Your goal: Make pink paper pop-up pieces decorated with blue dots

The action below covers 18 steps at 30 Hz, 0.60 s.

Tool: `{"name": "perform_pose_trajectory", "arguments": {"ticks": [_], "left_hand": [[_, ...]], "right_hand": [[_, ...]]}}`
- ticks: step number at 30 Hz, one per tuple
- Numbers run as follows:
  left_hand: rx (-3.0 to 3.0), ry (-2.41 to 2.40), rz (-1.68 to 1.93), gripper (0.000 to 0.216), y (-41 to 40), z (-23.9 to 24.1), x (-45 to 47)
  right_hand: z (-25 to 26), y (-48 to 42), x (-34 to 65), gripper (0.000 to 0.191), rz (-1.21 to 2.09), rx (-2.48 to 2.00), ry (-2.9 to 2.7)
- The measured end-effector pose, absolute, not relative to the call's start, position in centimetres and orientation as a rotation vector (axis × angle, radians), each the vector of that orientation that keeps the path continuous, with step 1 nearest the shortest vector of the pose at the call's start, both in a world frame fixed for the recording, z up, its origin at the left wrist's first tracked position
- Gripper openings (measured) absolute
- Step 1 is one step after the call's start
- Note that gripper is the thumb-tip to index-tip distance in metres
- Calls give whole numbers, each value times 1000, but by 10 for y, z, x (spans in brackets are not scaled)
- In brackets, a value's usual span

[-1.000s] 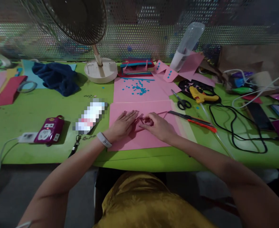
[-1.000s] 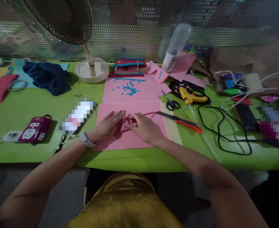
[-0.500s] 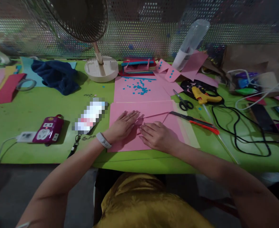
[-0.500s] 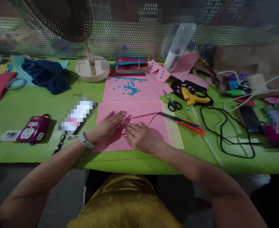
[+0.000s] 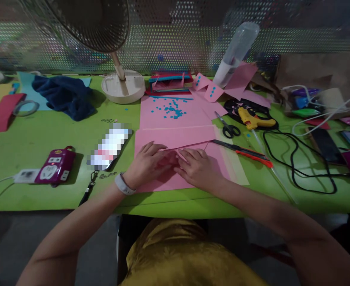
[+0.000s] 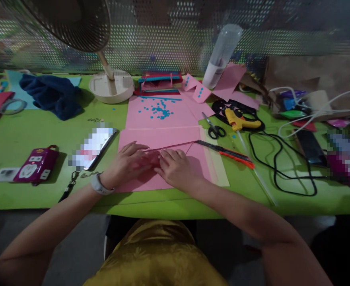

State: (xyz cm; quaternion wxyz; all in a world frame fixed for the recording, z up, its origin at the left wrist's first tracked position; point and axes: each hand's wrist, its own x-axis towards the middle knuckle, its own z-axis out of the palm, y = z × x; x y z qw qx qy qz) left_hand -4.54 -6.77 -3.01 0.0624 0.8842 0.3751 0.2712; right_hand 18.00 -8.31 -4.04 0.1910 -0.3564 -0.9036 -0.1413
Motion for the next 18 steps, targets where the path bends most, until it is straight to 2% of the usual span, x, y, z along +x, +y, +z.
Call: {"name": "perform_pose_trajectory", "arguments": {"ticks": [4, 12, 18], "left_hand": [[2642, 1101, 814, 17, -67, -35, -41], [2550, 1126, 861, 17, -67, -36, -37], [2595, 1020, 833, 22, -66, -38, -40]], "right_hand": [[-41, -81, 181, 34, -350, -1049, -2550], [-33, -78, 188, 34, -191, -1086, -2550], [-36, -77, 191, 25, -196, -1019, -2568]]}}
